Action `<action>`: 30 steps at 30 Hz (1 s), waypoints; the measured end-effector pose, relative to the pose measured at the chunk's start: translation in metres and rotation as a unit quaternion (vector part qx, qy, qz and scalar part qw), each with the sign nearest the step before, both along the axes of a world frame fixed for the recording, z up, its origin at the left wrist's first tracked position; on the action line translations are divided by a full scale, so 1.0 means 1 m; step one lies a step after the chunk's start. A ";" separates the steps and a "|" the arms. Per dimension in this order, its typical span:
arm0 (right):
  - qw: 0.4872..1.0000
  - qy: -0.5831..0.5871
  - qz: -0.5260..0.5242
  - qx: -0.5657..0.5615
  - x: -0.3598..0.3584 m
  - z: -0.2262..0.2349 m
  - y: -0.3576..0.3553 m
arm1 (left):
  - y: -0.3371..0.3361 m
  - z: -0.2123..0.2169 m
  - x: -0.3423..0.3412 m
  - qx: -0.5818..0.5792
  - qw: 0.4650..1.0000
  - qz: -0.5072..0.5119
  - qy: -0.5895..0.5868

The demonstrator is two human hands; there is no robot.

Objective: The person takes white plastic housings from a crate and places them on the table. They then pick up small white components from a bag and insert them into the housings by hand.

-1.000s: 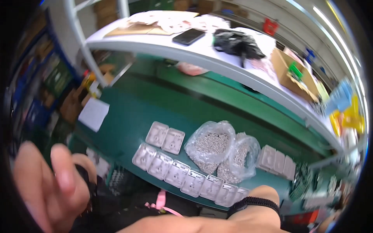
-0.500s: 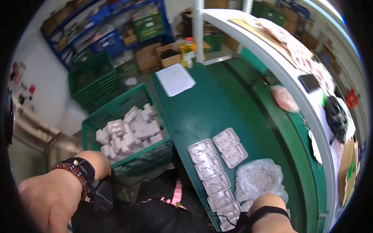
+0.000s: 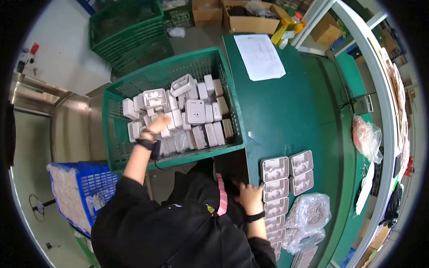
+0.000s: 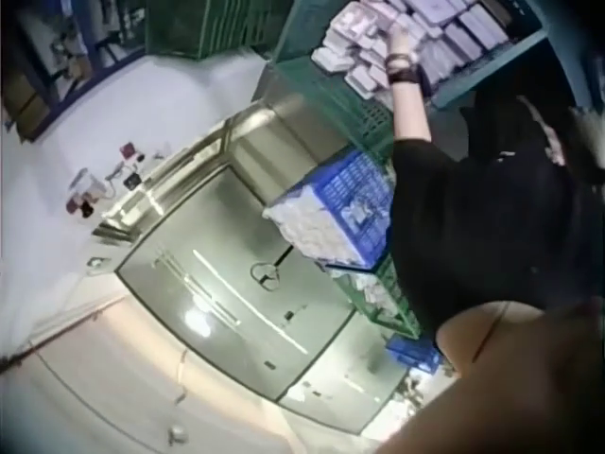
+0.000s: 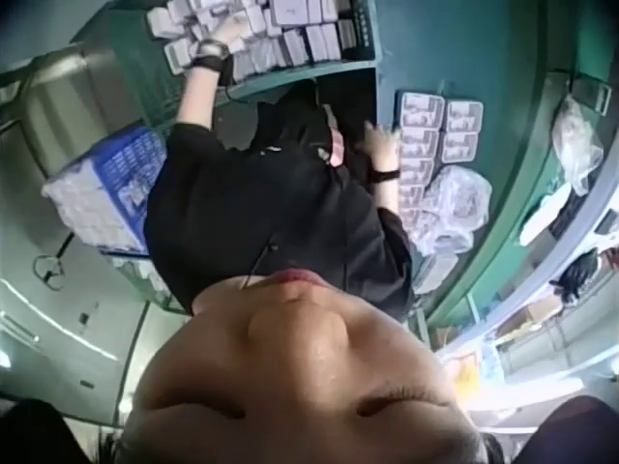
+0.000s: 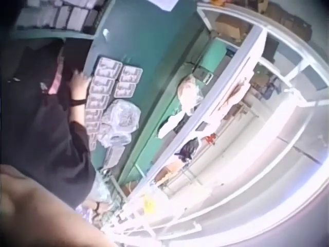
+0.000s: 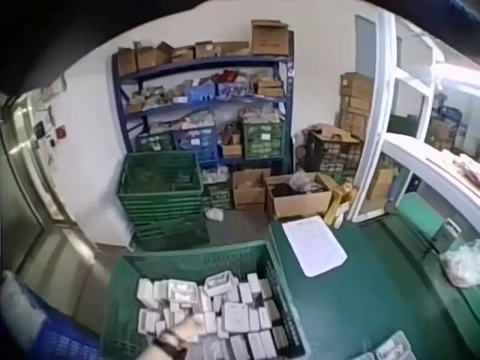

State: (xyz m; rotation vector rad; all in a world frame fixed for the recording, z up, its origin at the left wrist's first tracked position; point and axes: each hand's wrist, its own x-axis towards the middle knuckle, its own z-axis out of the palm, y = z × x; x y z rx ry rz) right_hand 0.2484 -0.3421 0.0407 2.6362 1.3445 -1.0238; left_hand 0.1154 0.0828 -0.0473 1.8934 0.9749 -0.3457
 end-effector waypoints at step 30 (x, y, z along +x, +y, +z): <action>0.936 -0.011 -0.352 0.007 -0.071 -0.012 0.015 | -0.118 -0.186 0.131 -0.005 0.931 0.130 0.341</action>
